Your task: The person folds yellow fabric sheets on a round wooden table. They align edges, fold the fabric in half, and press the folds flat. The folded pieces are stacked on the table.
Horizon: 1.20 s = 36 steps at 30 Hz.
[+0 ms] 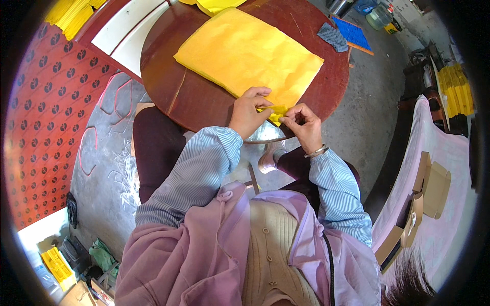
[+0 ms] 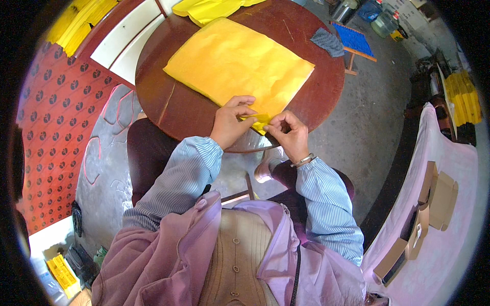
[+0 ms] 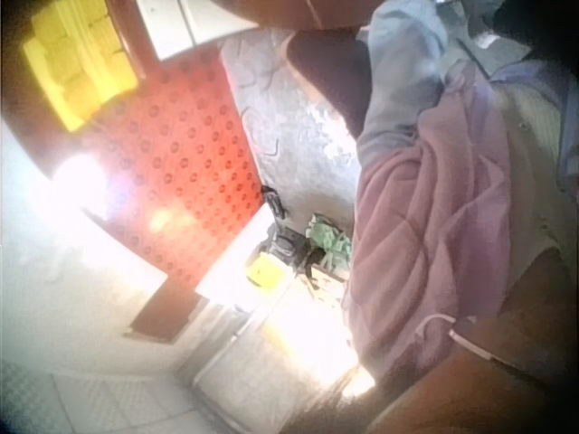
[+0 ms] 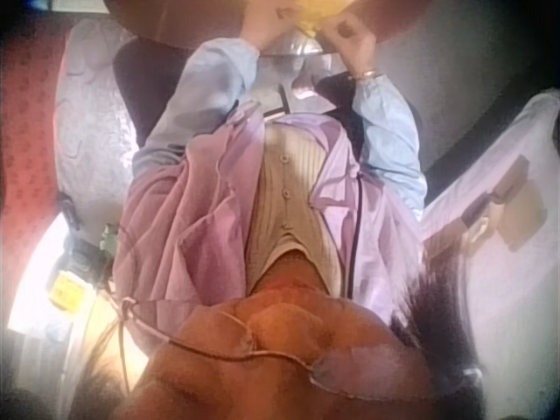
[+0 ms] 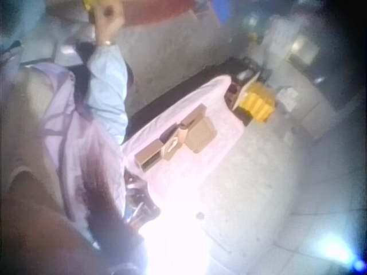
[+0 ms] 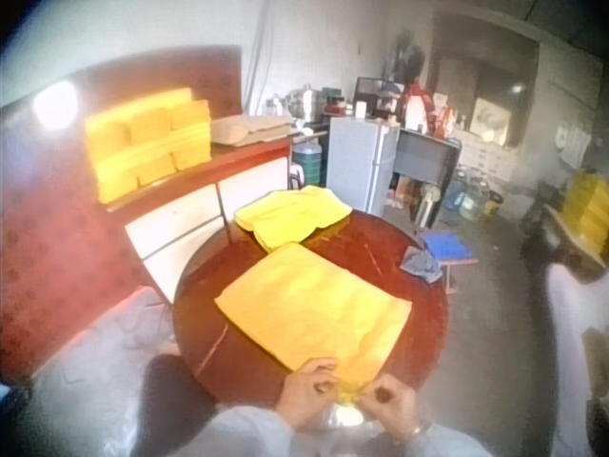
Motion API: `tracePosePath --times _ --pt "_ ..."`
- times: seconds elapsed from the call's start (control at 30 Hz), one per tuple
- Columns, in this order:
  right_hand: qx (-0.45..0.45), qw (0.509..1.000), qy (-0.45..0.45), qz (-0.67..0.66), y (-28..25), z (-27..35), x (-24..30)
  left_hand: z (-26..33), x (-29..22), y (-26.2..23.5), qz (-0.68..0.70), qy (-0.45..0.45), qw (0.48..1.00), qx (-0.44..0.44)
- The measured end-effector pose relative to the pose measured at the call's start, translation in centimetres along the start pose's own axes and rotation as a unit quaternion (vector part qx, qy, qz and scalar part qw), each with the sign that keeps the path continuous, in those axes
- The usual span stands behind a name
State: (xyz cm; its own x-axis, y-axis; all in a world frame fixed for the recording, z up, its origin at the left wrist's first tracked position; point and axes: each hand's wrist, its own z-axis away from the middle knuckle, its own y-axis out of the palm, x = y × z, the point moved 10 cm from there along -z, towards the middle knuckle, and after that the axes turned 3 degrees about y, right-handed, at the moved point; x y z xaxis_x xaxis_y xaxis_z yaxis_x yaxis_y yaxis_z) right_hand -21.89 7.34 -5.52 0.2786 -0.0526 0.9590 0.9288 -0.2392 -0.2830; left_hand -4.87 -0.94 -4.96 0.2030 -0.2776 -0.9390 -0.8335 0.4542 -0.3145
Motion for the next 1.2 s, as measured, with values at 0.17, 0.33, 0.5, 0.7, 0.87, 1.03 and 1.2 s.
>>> tracePosePath --times 0.17,0.33,0.5,0.7,0.87,1.03,1.2 --pt "0.003 0.999 -0.025 0.048 -0.1 0.4 1.1 -0.2 0.3 -0.1 0.011 -0.009 1.0 -0.009" --pt "0.006 0.995 -0.047 0.085 0.0 0.4 2.0 -0.3 0.0 -0.3 0.002 0.001 1.0 0.0" --pt "0.005 0.999 -0.014 0.047 0.0 0.2 1.1 -0.3 0.4 -0.1 0.011 -0.013 1.0 0.015" --pt "0.0 0.999 -0.01 0.044 -0.1 0.1 1.0 -0.3 0.0 -0.1 0.001 0.018 1.0 0.02" --pt "-0.003 0.999 -0.019 0.043 -0.1 0.0 0.6 0.1 -0.5 -0.1 -0.015 0.046 0.999 0.012" --pt "0.0 1.0 -0.002 0.019 0.0 0.2 0.2 -0.1 0.3 0.1 0.013 0.004 1.0 -0.017" --pt "0.004 0.992 -0.067 0.105 0.0 0.6 2.4 -0.3 0.5 0.0 0.023 -0.007 1.0 -0.015"
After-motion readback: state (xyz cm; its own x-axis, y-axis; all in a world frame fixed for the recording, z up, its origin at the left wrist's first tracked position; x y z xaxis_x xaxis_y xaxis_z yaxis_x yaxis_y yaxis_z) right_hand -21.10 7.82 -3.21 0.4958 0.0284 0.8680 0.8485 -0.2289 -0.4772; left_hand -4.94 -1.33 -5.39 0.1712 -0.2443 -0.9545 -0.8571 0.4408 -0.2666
